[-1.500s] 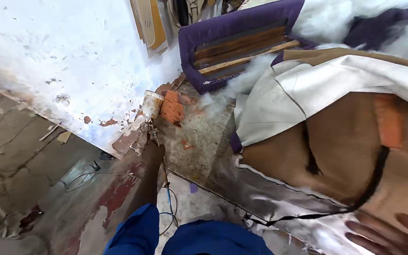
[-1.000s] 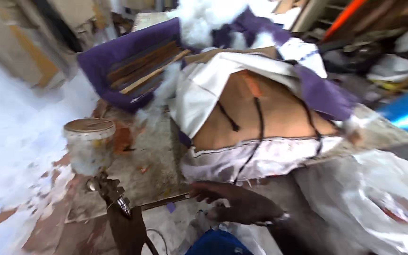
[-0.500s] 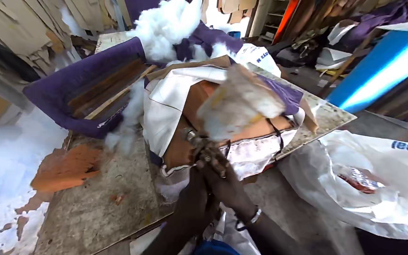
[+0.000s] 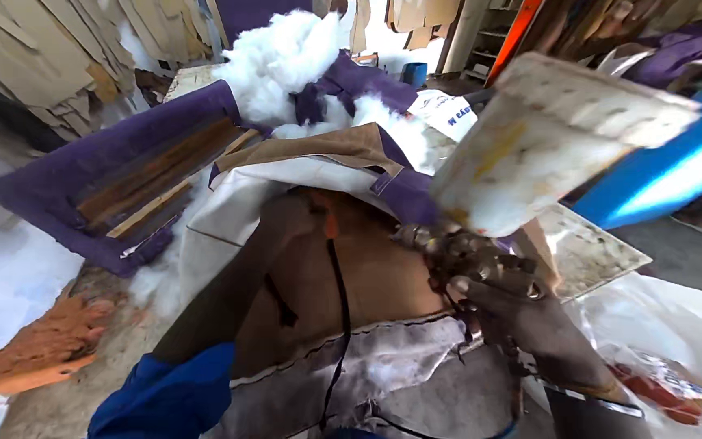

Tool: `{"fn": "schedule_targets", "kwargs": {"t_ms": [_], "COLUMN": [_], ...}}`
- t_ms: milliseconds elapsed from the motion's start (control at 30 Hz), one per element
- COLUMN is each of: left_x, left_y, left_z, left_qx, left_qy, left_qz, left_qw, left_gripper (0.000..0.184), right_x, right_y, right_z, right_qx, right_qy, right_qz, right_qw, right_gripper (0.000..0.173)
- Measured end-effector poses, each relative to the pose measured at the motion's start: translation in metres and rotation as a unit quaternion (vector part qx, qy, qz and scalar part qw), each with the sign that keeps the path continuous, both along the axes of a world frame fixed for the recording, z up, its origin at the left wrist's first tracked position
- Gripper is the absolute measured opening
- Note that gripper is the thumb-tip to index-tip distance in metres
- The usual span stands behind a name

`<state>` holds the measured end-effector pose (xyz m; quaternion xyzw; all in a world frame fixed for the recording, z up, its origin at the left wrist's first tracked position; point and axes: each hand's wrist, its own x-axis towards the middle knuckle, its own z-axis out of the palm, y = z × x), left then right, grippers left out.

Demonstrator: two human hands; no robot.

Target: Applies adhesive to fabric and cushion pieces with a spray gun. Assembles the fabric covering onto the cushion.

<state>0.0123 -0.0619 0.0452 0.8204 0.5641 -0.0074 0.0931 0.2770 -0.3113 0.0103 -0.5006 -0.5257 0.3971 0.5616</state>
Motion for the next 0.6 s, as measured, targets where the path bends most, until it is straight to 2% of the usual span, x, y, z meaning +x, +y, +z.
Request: {"fn": "schedule_targets", "kwargs": {"t_ms": [100,200,333,467,600], "left_x": [0.014,0.010,-0.007,-0.023,-0.029], "left_y": [0.017,0.029,0.034,0.029,0.032], "left_z": [0.010,0.017,0.024,0.018,0.011], "left_qx": [-0.030,-0.059,-0.095,-0.099,-0.117], "left_qy": [0.117,0.145,-0.014,-0.198,-0.269], "left_qz": [-0.027,-0.060,-0.045,-0.037,-0.060], "left_qw": [0.992,0.986,0.994,0.975,0.954], "left_gripper": [0.049,0.038,0.040,0.025,0.018], "right_x": [0.002,-0.003,-0.006,-0.015,-0.017], "right_y": [0.022,0.036,0.047,0.053,0.047], "right_z": [-0.019,-0.029,-0.032,-0.033,-0.035], "right_qx": [-0.024,-0.034,-0.030,-0.016,-0.051], "right_qy": [0.058,0.039,0.054,0.112,0.149], "right_qz": [0.095,0.097,0.071,0.038,0.019], "right_qw": [0.993,0.994,0.996,0.993,0.987], "right_gripper": [0.022,0.018,0.015,0.012,0.006]}}
